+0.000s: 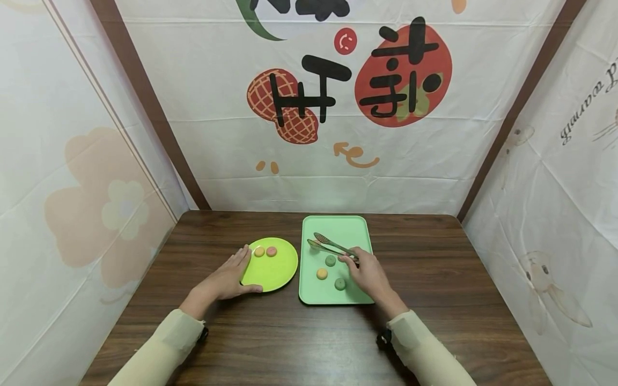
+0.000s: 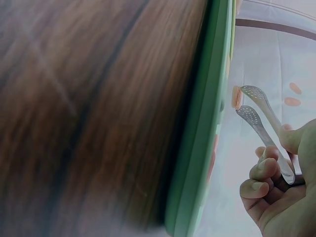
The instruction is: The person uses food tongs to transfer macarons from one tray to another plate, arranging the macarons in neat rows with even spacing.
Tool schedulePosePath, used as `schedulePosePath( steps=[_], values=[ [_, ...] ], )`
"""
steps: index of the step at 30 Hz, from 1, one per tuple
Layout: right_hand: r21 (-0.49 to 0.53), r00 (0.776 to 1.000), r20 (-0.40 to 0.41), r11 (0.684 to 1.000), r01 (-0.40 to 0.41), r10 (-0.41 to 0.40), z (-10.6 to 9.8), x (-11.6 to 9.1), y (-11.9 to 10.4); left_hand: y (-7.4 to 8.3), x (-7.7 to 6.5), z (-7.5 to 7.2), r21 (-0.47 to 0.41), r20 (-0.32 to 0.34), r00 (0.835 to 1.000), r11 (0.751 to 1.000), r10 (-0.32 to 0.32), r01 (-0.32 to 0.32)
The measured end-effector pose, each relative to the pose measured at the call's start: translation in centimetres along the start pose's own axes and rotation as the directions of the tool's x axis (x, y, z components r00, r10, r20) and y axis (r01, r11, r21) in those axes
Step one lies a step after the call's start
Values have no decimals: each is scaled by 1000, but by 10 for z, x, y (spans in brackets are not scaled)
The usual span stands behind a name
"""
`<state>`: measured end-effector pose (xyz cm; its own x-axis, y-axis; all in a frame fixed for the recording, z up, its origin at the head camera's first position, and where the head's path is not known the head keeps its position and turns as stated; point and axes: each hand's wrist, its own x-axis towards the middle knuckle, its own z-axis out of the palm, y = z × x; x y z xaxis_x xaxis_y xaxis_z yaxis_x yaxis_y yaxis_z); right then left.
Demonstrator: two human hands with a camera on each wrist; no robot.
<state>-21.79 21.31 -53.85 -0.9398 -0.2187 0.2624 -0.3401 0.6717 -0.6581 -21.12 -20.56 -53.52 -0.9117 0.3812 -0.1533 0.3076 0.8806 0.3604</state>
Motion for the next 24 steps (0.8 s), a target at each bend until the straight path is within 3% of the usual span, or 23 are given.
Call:
schedulePosePath(
  steps=[24],
  values=[
    [46,996,-12,995,93,-92,16,6,-17,-5,2,4,1,2,1000,1000,-3,3]
  ],
)
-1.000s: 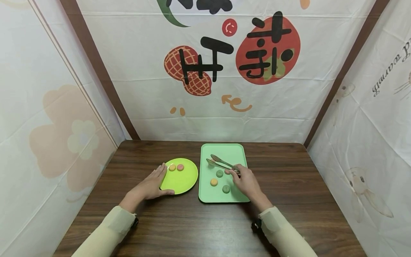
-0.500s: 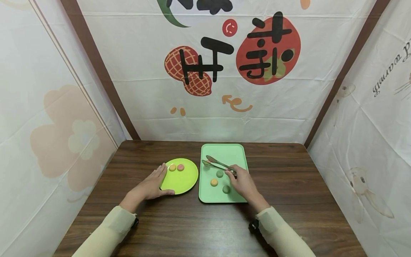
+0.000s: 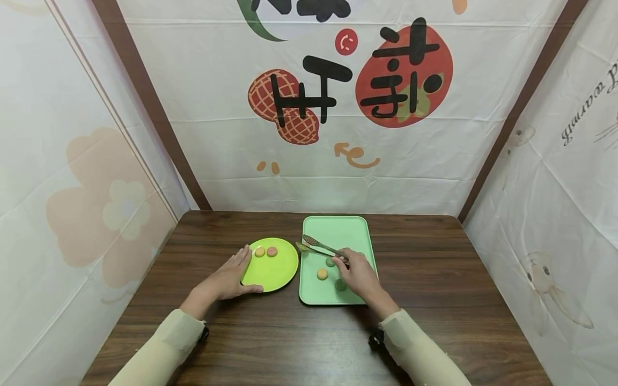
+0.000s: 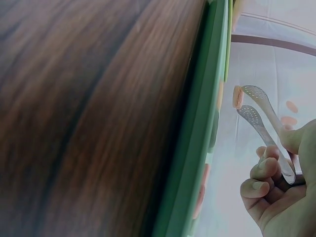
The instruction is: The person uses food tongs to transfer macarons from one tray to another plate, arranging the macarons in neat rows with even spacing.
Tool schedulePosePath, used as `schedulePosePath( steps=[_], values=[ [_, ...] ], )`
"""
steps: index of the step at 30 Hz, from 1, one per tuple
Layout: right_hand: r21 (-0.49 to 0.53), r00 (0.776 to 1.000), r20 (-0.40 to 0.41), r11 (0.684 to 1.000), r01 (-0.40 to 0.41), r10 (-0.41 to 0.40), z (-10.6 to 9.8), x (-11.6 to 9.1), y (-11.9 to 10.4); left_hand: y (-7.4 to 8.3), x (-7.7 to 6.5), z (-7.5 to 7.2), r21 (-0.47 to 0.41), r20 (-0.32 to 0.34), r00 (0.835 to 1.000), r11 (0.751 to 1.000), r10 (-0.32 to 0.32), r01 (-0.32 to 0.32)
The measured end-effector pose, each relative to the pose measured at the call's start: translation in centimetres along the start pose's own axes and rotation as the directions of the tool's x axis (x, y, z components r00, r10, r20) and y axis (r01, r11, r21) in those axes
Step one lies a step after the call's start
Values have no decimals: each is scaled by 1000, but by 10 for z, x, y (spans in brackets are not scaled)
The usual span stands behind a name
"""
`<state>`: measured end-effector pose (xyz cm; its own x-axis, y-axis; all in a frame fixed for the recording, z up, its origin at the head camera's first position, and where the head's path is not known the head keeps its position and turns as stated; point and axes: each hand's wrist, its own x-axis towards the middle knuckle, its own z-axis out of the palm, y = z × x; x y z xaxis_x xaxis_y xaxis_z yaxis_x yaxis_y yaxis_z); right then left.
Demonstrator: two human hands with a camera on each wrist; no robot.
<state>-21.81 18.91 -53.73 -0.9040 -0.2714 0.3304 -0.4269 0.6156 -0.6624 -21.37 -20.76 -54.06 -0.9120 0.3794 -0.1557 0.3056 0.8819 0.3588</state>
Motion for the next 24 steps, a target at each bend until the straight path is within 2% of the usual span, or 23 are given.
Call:
schedulePosePath(
  steps=[11,17,24],
  values=[
    [48,998,56,999,-1,-1,8,7,-6,1,-1,-1,1,6,1000,1000,0,0],
    [30,997,73,999,-17,15,14,8,-10,1,0,-1,4,13,1000,1000,-7,7],
    [-6,997,79,1000,0,0,21,12,-14,0,0,-1,2,12,1000,1000,-5,5]
  ],
)
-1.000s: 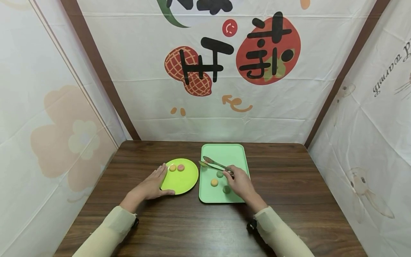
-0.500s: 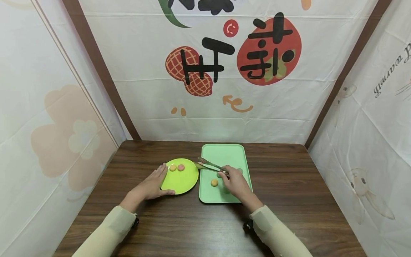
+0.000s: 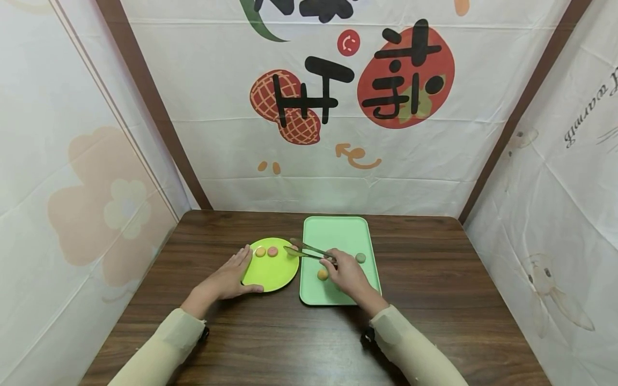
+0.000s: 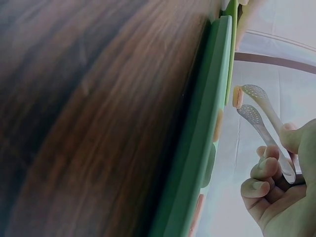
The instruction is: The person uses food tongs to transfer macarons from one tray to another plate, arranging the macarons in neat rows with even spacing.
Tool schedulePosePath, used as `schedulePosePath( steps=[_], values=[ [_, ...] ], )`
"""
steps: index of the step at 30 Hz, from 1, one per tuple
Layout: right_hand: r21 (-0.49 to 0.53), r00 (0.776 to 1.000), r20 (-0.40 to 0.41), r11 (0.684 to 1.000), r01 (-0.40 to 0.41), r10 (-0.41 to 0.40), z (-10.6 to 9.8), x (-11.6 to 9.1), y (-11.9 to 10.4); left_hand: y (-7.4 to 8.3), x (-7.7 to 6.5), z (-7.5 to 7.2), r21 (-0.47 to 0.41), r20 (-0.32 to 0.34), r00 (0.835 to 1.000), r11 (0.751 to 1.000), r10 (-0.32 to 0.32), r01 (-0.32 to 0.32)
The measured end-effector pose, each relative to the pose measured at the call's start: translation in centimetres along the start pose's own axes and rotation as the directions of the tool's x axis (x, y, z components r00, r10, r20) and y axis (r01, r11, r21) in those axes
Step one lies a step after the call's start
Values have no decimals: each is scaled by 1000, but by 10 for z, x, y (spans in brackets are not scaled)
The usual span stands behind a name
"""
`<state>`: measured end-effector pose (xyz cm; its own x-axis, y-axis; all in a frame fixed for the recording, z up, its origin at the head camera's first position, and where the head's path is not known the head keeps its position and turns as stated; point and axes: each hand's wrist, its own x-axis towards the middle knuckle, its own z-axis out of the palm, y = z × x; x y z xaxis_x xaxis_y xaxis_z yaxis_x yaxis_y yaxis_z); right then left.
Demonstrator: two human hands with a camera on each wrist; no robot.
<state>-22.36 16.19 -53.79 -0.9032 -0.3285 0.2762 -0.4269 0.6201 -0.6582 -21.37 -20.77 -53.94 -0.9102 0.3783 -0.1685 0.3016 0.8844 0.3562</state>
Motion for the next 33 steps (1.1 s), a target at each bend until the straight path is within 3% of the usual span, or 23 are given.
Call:
schedulePosePath(
  steps=[8,33],
  values=[
    [-20,999,24,999,30,-30,4,4,-5,0,0,0,4,0,1000,1000,4,-4],
    [-102,997,76,995,4,4,14,17,-2,2,-1,-2,1,6,1000,1000,-1,1]
  ],
)
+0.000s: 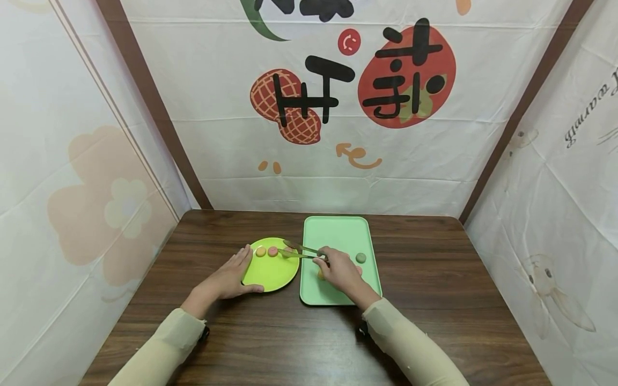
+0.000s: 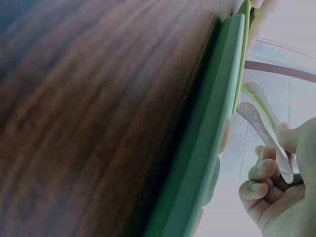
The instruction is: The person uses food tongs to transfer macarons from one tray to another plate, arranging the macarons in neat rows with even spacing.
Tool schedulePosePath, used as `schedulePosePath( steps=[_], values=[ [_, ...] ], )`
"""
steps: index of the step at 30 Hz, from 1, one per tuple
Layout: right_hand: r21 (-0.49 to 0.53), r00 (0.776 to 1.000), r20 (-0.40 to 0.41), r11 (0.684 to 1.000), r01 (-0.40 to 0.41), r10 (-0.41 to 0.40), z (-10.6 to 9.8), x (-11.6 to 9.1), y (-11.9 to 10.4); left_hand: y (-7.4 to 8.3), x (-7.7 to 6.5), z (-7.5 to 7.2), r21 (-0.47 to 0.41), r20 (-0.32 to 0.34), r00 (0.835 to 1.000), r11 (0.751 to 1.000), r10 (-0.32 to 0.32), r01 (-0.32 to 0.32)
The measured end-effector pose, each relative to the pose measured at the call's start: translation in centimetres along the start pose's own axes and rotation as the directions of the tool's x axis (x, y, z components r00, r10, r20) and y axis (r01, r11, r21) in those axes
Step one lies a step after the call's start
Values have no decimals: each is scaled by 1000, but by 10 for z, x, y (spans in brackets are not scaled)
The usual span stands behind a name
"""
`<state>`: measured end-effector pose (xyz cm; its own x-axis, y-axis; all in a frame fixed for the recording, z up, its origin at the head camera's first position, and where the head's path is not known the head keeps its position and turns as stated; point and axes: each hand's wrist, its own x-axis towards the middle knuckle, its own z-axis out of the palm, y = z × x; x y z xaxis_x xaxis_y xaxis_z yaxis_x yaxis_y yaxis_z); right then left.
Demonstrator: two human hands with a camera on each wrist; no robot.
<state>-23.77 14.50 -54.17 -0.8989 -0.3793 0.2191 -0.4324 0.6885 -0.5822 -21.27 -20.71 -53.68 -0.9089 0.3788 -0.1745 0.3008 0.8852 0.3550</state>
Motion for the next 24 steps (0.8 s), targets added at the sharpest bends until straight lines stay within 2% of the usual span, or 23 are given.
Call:
schedulePosePath(
  steps=[24],
  values=[
    [-19,1000,10,999,-28,28,-2,-1,-5,0,1,1,6,3,1000,1000,-4,4]
  ],
)
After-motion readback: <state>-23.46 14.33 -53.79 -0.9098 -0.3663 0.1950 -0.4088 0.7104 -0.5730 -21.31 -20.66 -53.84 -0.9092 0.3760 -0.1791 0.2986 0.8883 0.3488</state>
